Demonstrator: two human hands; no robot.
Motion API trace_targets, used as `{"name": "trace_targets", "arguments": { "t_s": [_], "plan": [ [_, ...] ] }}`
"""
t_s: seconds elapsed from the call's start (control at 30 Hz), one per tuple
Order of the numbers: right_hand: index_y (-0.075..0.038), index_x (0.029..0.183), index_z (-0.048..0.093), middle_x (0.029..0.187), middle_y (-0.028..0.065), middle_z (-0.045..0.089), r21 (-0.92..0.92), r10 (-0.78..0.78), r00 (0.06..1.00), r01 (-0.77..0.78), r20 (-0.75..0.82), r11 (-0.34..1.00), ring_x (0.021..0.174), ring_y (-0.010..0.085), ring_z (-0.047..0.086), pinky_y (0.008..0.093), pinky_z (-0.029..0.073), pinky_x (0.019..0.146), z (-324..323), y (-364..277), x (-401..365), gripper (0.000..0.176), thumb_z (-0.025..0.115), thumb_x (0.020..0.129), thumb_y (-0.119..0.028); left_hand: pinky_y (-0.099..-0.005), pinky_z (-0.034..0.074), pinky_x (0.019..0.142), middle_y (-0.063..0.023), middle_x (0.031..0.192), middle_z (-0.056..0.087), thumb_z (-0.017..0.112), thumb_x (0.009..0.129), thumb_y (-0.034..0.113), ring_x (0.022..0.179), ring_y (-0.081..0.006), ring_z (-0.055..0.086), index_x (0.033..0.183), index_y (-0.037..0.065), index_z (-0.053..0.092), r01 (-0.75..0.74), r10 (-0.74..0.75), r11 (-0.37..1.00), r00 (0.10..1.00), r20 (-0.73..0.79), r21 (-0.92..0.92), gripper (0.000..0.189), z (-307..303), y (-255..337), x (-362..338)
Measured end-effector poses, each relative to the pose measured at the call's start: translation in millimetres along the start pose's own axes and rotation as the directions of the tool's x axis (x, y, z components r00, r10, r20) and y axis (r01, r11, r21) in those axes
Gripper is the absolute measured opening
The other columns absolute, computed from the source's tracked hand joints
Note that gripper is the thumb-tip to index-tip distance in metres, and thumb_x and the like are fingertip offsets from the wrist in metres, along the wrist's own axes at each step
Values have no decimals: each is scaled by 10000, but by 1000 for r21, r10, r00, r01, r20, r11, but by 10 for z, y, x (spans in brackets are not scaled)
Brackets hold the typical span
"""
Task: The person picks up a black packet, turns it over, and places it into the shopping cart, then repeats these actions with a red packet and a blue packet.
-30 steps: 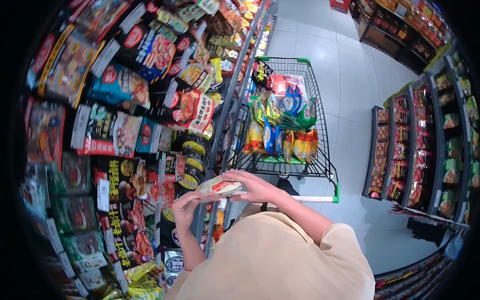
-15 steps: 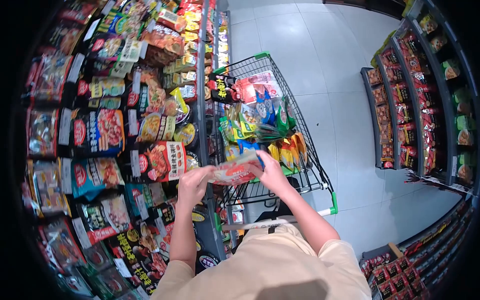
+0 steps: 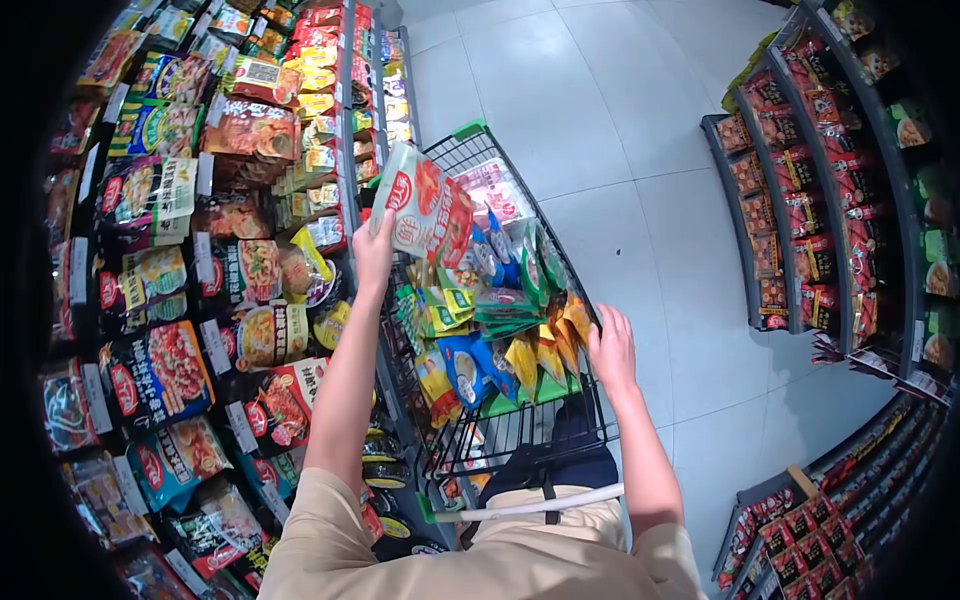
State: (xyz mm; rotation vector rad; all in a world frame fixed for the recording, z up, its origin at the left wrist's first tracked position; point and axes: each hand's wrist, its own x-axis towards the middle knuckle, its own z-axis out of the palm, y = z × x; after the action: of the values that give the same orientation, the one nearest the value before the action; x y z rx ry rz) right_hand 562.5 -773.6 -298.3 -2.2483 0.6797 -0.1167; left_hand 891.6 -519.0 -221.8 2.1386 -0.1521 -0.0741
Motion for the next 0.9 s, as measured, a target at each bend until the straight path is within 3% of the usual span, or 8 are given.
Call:
{"name": "trace_targets", "arguments": {
  "t_s": [0.07,0.17,0.23,0.33,0.63,0.73,0.8,0.9],
  "plan": [
    [32,1304,535,1258,231,600,-33,41,999,-42,-6,999,1200,396,546,456,438,1036,51,115,-47,399,581,933,-107,-352,489,676,-119,762,707,621,970,322,703,-164,645,982,-46,701,-3,11,996,996,-91,93,377,210,-151,272],
    [32,1323,518,1258,236,598,8,91,995,-91,43,996,1185,409,556,465,446,1023,184,212,-129,419,579,935,-114,-317,491,730,-72,873,718,638,973,285,764,-120,628,1025,-62,704,17,-16,1000,997,-74,18,357,462,-402,561],
    [31,1341,500,1239,236,605,-41,89,993,-86,80,995,1154,409,575,466,464,997,201,196,-132,438,575,936,-119,-316,513,681,-76,886,718,633,977,282,765,-128,647,1036,-60,696,-9,5,999,996,-91,-36,353,625,-672,702],
    [23,1335,501,1189,226,625,-99,65,996,-59,61,993,1096,386,606,461,504,927,211,192,-110,428,561,936,-118,-318,514,641,-80,903,708,629,977,251,729,-142,656,1070,-65,673,210,-278,912,948,-154,-351,332,764,-934,784],
    [32,1301,525,1140,222,657,-196,39,999,-34,21,980,1040,384,640,462,537,866,257,169,-104,409,559,912,-91,-326,543,690,-122,1006,712,616,972,150,819,-181,695,1130,-93,648,338,-521,779,817,-246,-528,292,777,-1870,782],
    [30,1302,526,1145,216,657,-206,42,999,-34,31,978,1039,374,644,463,544,847,257,163,-98,419,560,903,-93,-399,605,691,-113,1108,688,613,970,160,897,-264,715,1242,-15,594,340,-486,822,837,-252,-456,324,662,-1892,798],
    [28,1301,527,1141,210,659,-220,19,1000,-14,18,975,1037,370,646,466,545,840,266,171,-95,421,560,899,-95,-452,580,795,-111,1163,670,616,961,147,968,-273,692,1283,14,565,409,-596,718,780,-193,-563,352,599,-1766,741],
    [22,1302,526,1132,199,663,-241,17,1000,-13,14,970,1036,362,648,468,546,832,253,147,-88,425,559,896,-102,-531,507,931,-116,1235,632,628,956,176,1098,-284,632,1323,51,528,530,-626,691,779,-41,-492,400,527,-1597,641]
  ]
}}
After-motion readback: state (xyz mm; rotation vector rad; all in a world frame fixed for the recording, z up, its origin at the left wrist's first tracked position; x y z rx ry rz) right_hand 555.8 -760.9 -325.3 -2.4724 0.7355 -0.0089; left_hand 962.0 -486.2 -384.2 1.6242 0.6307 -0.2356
